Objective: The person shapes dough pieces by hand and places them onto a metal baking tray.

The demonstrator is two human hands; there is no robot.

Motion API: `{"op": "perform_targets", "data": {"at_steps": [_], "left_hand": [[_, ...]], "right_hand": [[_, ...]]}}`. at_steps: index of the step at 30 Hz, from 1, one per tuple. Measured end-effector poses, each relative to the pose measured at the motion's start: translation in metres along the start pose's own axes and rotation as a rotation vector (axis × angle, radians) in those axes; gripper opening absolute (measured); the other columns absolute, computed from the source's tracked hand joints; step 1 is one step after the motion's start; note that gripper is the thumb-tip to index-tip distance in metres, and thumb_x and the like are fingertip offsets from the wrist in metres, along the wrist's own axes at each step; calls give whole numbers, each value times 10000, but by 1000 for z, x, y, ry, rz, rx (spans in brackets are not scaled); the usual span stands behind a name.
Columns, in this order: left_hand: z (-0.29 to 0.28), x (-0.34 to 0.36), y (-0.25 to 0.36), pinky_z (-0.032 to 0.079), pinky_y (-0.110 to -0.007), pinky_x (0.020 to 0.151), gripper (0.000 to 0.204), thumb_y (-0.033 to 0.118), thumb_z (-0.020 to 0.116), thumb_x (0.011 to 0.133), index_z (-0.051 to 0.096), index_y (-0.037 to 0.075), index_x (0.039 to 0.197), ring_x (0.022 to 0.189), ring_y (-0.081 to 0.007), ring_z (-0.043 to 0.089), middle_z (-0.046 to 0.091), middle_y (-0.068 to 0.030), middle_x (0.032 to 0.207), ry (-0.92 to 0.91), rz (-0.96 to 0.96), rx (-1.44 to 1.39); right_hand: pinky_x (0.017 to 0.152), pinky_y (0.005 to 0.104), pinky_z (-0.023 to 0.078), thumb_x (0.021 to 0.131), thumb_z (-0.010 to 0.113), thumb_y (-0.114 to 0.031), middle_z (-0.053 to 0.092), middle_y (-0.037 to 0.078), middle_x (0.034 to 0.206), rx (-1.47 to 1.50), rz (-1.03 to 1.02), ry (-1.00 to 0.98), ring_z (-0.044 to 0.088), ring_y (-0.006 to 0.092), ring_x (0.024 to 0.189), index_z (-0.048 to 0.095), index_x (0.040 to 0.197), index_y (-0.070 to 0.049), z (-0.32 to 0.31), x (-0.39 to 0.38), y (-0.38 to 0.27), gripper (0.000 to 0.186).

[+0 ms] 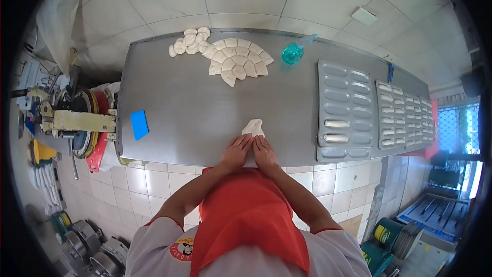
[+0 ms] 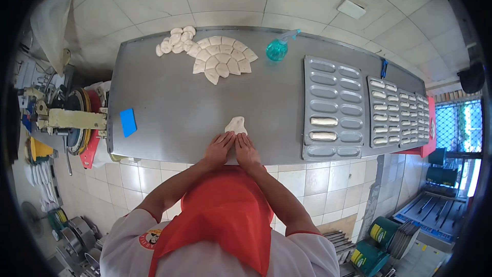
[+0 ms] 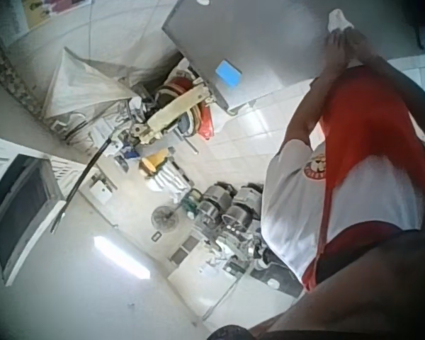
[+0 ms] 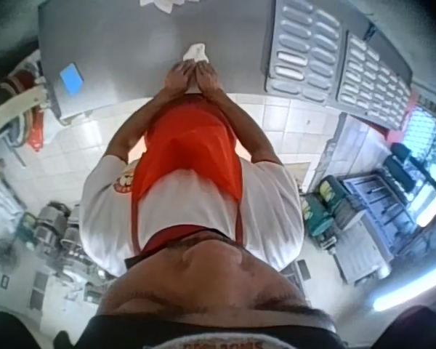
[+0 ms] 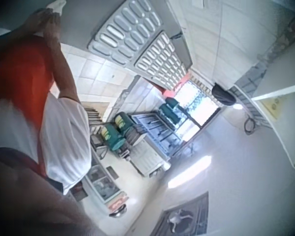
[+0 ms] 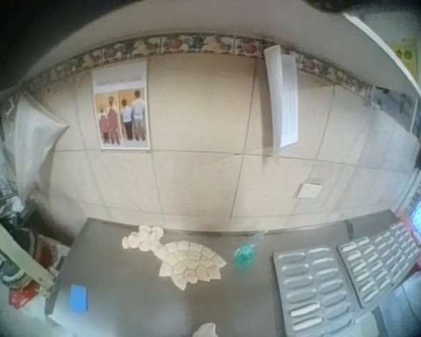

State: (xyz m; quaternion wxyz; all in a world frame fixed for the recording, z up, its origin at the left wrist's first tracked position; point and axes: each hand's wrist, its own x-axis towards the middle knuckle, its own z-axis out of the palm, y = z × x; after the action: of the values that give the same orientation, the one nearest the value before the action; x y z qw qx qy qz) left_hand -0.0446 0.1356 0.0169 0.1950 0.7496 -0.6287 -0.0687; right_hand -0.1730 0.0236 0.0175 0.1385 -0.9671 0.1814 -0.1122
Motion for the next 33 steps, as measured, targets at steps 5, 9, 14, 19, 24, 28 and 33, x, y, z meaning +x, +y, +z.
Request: {"op": "perform_targets", "data": {"at_steps": [5, 9, 14, 19, 24, 28, 33], "left_hand": [[-42, 63, -13, 476, -418, 988, 482, 265, 671, 846, 590, 142, 1305, 1199, -279, 560, 583, -93, 1315, -446, -283, -202], [-46, 101, -30, 480, -443, 947, 346, 308, 696, 841, 679, 196, 1168, 1127, -305, 591, 641, -96, 1143, -210, -357, -311], [-9, 99, -69, 493, -445, 900, 317, 356, 705, 822, 719, 174, 1082, 1082, -317, 597, 648, -102, 1030, -122, -154, -256], [-20, 107, -64, 495, -435, 940, 352, 384, 739, 772, 728, 141, 1025, 1106, -316, 598, 645, -114, 1144, -367, -264, -454], [-9, 92, -68, 507, -425, 899, 335, 340, 752, 763, 713, 136, 1025, 1029, -312, 625, 654, -114, 1033, -162, -143, -406], [-12, 97, -74, 513, -426, 896, 387, 308, 756, 762, 688, 153, 1110, 1043, -292, 630, 651, -99, 1030, -276, -208, -397], [-11, 77, -75, 476, -395, 929, 396, 335, 765, 745, 692, 155, 1090, 1003, -259, 618, 650, -53, 982, -284, -187, -454]], "right_hand": [[990, 454, 446, 848, 628, -204, 643, 140, 1206, 266, 373, -592, 611, 313, 1100, 608, 1312, -187, -28, 57, 41, 465], [932, 486, 417, 815, 710, -339, 596, 95, 1216, 262, 514, -327, 609, 283, 1077, 579, 1365, -288, -25, 74, 67, 568], [963, 483, 358, 810, 746, -392, 563, 77, 1189, 146, 325, -284, 593, 253, 1072, 577, 1378, -294, -22, 81, 62, 600], [965, 455, 332, 826, 737, -391, 591, 52, 1094, 320, 416, -215, 592, 234, 1053, 658, 1265, -216, -5, 77, 67, 479], [897, 449, 346, 833, 735, -341, 601, 38, 1007, 287, 247, -104, 606, 230, 956, 703, 1125, -180, -10, 74, 61, 335], [890, 446, 351, 833, 731, -321, 595, 40, 1025, 302, 275, -206, 602, 228, 939, 682, 1193, -199, -13, 74, 65, 383], [908, 442, 355, 817, 743, -317, 584, 29, 1068, 287, 142, -319, 592, 212, 966, 671, 1242, -224, -16, 68, 74, 441]]}}
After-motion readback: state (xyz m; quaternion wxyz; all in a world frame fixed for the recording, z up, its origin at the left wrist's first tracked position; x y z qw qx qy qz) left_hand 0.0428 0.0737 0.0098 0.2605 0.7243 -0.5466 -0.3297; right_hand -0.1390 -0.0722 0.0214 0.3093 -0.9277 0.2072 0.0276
